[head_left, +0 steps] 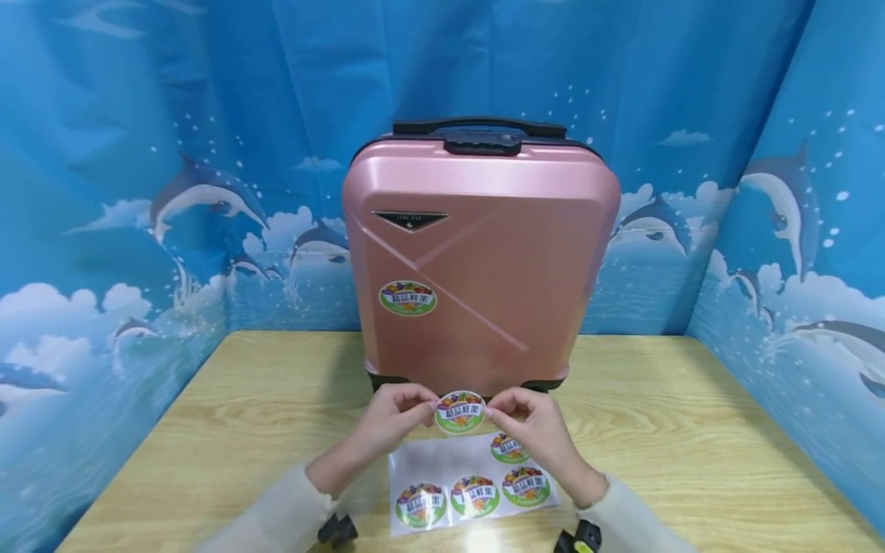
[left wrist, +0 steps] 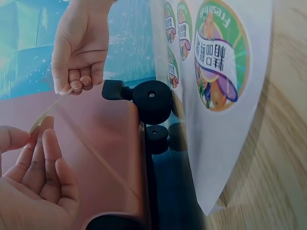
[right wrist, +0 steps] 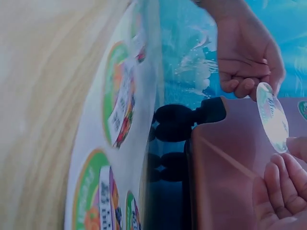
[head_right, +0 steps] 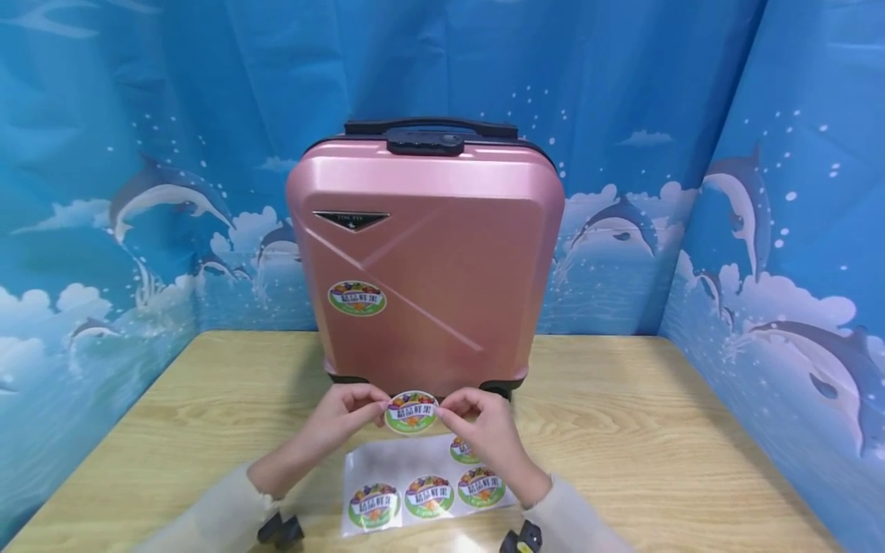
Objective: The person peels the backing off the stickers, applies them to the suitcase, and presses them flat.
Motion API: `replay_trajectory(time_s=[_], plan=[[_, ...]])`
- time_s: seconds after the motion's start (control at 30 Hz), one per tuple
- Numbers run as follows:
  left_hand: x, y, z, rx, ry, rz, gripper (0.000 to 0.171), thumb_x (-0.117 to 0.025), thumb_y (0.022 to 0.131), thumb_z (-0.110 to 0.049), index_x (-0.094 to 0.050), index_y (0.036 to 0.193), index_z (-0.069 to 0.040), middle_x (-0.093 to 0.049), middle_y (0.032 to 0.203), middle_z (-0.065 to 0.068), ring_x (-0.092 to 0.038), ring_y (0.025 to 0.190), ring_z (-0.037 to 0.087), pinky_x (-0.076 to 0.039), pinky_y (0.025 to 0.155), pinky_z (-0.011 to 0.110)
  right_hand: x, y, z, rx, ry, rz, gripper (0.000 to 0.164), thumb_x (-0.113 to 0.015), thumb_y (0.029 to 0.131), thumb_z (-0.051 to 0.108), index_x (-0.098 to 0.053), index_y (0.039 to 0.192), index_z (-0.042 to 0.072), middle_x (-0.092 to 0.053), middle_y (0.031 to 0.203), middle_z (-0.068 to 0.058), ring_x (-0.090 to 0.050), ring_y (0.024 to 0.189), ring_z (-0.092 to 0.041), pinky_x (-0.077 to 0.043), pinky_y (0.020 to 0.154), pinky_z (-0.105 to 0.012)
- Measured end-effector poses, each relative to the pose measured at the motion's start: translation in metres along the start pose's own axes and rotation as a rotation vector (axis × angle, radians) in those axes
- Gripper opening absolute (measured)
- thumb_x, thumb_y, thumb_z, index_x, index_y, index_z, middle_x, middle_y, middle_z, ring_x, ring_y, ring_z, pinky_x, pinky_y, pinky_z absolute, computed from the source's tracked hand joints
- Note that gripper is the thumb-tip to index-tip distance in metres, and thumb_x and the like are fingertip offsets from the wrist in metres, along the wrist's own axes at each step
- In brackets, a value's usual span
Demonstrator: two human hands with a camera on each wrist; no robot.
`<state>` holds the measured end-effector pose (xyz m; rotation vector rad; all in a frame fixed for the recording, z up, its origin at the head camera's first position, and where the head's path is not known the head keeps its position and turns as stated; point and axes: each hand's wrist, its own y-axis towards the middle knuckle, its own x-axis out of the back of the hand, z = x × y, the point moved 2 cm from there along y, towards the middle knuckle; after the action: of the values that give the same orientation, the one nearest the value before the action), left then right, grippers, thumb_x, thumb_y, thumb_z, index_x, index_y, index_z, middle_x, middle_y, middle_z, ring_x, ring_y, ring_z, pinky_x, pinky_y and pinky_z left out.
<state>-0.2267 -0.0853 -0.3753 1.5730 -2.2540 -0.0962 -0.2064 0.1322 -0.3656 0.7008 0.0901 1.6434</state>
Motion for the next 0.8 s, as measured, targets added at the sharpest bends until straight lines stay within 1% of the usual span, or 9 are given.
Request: replay_trajectory(time_s=[0.1,0.17,0.27,0.4,0.47,0.57,0.67,0.8], plan=[[0.003,0.0,0.001,-0.011,-0.019,0.004,0.014,-0.058,0.089,-0.001,-0.065,0.091,0.012,-0.065,0.076,0.018,-0.058,0.063,0.005,-0.054,0.064,0.027,-0.001,0.003,-0.015,-0.041,0.052,0.032,0.006,-0.07,0.083,0.004,-0.068,0.085,-0.001,-0.068,0.075,-0.013,-0.058,0.061,-0.007,-0.05,0.055,-0.022],[0.005,0.0,0.0,-0.011,-0.022,0.004,0.014,-0.058,0.089,-0.001,-0.065,0.091,0.012,-0.065,0.077,0.018,-0.058,0.064,0.005,-0.054,0.064,0.026,-0.002,0.004,-0.024,-0.047,0.082,0.038,0.008,-0.07,0.083,0.007,-0.069,0.086,0.001,-0.068,0.076,-0.012,-0.058,0.061,-0.007,-0.05,0.055,-0.022],[0.007,-0.001,-0.001,-0.017,-0.026,0.006,0.015,-0.058,0.089,-0.001,-0.065,0.092,0.012,-0.065,0.077,0.018,-0.058,0.064,0.005,-0.054,0.065,0.027,-0.004,0.005,-0.025,-0.072,0.111,0.041,0.011,-0.071,0.083,0.012,-0.069,0.087,0.002,-0.069,0.078,-0.013,-0.061,0.064,-0.01,-0.052,0.058,-0.022],[0.01,-0.002,-0.002,-0.026,-0.045,0.013,0.016,-0.057,0.089,0.0,-0.063,0.092,0.014,-0.065,0.08,0.021,-0.059,0.065,0.004,-0.055,0.066,0.026,-0.007,0.007,-0.021,-0.113,0.131,0.04,0.013,-0.072,0.083,0.014,-0.069,0.087,0.001,-0.069,0.08,-0.018,-0.062,0.065,-0.01,-0.052,0.06,-0.022],[0.011,-0.002,-0.003,-0.017,-0.057,0.006,0.016,-0.056,0.089,0.001,-0.062,0.093,0.015,-0.066,0.083,0.022,-0.06,0.068,0.004,-0.055,0.068,0.025,-0.008,0.008,-0.019,-0.117,0.137,0.04,0.014,-0.072,0.083,0.014,-0.069,0.086,0.001,-0.069,0.08,-0.02,-0.061,0.064,-0.009,-0.052,0.06,-0.023],[0.014,-0.003,-0.004,0.013,-0.066,-0.017,0.017,-0.057,0.089,0.001,-0.062,0.095,0.016,-0.066,0.088,0.023,-0.061,0.07,0.005,-0.056,0.07,0.026,-0.01,0.01,-0.015,-0.103,0.141,0.038,0.014,-0.071,0.083,0.014,-0.069,0.087,0.001,-0.069,0.079,-0.019,-0.06,0.063,-0.007,-0.052,0.059,-0.022],[0.017,-0.004,-0.005,0.05,-0.048,-0.037,0.018,-0.058,0.089,-0.002,-0.063,0.097,0.014,-0.067,0.09,0.021,-0.061,0.071,0.006,-0.056,0.072,0.031,-0.012,0.012,-0.011,-0.087,0.142,0.03,0.011,-0.071,0.083,0.011,-0.069,0.087,0.001,-0.069,0.079,-0.017,-0.059,0.062,-0.006,-0.05,0.057,-0.02],[0.02,-0.005,-0.007,0.077,-0.026,-0.05,0.019,-0.061,0.088,-0.004,-0.064,0.099,0.011,-0.068,0.091,0.019,-0.061,0.072,0.008,-0.056,0.073,0.034,-0.013,0.015,0.0,-0.078,0.142,0.014,0.007,-0.069,0.083,0.005,-0.069,0.086,-0.002,-0.068,0.077,-0.02,-0.056,0.059,-0.006,-0.047,0.054,-0.019]])
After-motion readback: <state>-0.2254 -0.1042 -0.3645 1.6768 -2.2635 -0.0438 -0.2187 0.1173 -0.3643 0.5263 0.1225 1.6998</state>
